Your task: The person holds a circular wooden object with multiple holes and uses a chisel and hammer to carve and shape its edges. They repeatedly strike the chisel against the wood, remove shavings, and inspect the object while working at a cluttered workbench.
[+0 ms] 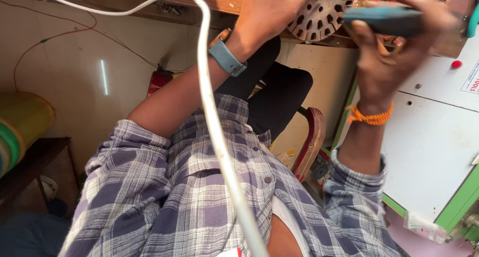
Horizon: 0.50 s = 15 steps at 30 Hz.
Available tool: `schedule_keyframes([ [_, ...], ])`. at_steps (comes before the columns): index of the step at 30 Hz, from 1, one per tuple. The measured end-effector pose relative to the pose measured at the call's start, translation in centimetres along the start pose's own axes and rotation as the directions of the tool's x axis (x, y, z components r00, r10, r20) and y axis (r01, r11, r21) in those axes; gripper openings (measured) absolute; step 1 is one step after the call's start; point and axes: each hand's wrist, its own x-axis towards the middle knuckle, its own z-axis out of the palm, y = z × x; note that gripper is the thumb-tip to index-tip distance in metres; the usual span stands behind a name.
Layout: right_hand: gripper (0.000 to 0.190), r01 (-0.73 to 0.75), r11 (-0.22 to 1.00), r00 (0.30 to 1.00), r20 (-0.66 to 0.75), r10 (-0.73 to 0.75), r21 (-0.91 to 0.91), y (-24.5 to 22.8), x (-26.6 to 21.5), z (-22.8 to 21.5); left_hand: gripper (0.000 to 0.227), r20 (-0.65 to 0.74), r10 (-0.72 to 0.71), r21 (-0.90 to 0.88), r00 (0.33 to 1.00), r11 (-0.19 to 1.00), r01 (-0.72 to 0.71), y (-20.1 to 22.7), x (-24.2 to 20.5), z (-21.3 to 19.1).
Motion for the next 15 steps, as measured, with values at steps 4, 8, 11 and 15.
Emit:
schedule_keyframes([
  [4, 0.074, -0.158, 0.870, 0.898, -0.298, 0.323, 0.467, 0.8, -4.0, -1.2, 0.037, 0.160, -0.244, -0.180, 0.956, 0.945, 0.272, -0.7, 0.5, -0.6],
  [8, 0.073, -0.162, 0.558, 0.719, -0.290, 0.631, 0.814, 0.4, -8.0, -1.6, 0.038, 0.312, -0.352, -0.342, 0.882, 0.825, 0.450, -0.7, 0.7, -2.3],
  [11, 0.065, -0.188, 0.388, 0.596, -0.209, 0.775, 0.902, -1.7, -10.7, 0.1, 0.058, 0.254, -0.075, -0.435, 0.964, 0.882, 0.183, 0.0, -0.1, -4.1],
  [15, 0.056, -0.155, 0.103, 0.549, -0.001, 0.836, 0.983, -4.2, -12.3, 3.0, 0.071, 0.389, -0.109, -0.683, 0.915, 0.632, 0.365, 1.8, -1.4, -4.6],
])
